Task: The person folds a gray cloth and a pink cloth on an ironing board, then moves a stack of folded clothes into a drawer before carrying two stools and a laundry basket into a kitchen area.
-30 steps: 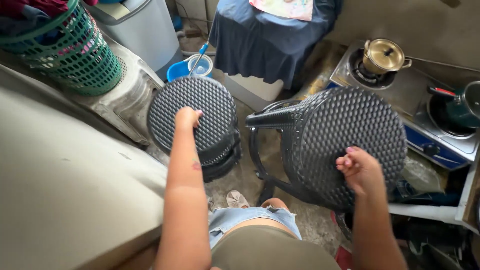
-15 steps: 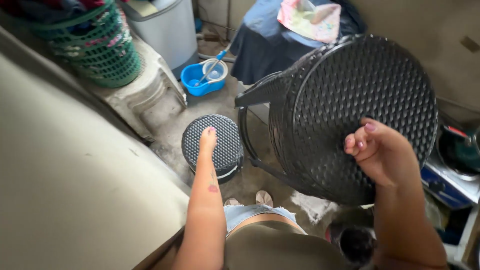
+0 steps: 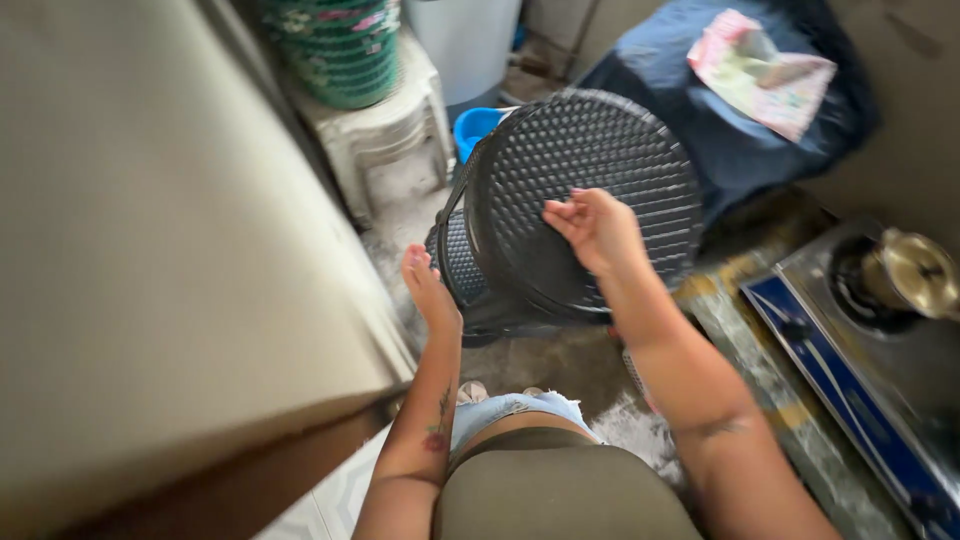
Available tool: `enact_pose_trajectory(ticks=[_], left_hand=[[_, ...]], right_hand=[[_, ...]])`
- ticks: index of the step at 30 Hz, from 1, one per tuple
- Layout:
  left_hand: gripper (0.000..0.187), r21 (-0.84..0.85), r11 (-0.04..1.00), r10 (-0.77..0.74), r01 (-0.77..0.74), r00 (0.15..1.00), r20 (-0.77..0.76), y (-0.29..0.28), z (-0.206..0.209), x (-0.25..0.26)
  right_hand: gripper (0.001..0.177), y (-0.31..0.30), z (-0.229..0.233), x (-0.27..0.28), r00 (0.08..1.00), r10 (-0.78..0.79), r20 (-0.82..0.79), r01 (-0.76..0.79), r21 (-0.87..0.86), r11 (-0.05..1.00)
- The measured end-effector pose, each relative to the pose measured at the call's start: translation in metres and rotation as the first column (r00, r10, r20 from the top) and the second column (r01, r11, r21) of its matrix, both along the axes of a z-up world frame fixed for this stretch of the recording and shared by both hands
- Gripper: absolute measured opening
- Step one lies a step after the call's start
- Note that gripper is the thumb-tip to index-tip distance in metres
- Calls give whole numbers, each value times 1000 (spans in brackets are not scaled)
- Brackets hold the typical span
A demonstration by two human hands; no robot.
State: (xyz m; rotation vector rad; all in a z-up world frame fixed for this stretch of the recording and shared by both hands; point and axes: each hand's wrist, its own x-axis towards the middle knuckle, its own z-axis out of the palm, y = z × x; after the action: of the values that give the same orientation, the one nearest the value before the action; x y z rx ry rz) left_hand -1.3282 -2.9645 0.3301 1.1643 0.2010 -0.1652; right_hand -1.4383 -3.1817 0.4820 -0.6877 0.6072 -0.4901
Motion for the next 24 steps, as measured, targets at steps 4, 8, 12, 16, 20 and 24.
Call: enact_pose_trajectory(ticks=[4,8,12,16,20,24], left_hand=[[44,264,964,-116,38,950,288,42,-31,-44],[41,356,914,-217,197,976,15,85,-46,-95],[35,523,747,-453,410,890,-51,129,-41,-146],[38,539,638,-471,550,832,-291,192,-51,-184],[40,577,749,-252,326,945,-208,285,-79,-207],[45,685,704,-16,186,969,-247,380,-58,-217]], right_hand=[[19,-3,-99,63,986,163,26,-164,26,986],[20,-1,-193,110,914,403,-47,-397,98,912],[17,10,-234,121,830,514,-217,-481,189,856],[17,17,-237,112,732,557,-394,-592,39,805],[8,73,-224,76,711,622,-330,-668,-38,743],[14,154,-230,2,451,774,-445,-872,-36,488]])
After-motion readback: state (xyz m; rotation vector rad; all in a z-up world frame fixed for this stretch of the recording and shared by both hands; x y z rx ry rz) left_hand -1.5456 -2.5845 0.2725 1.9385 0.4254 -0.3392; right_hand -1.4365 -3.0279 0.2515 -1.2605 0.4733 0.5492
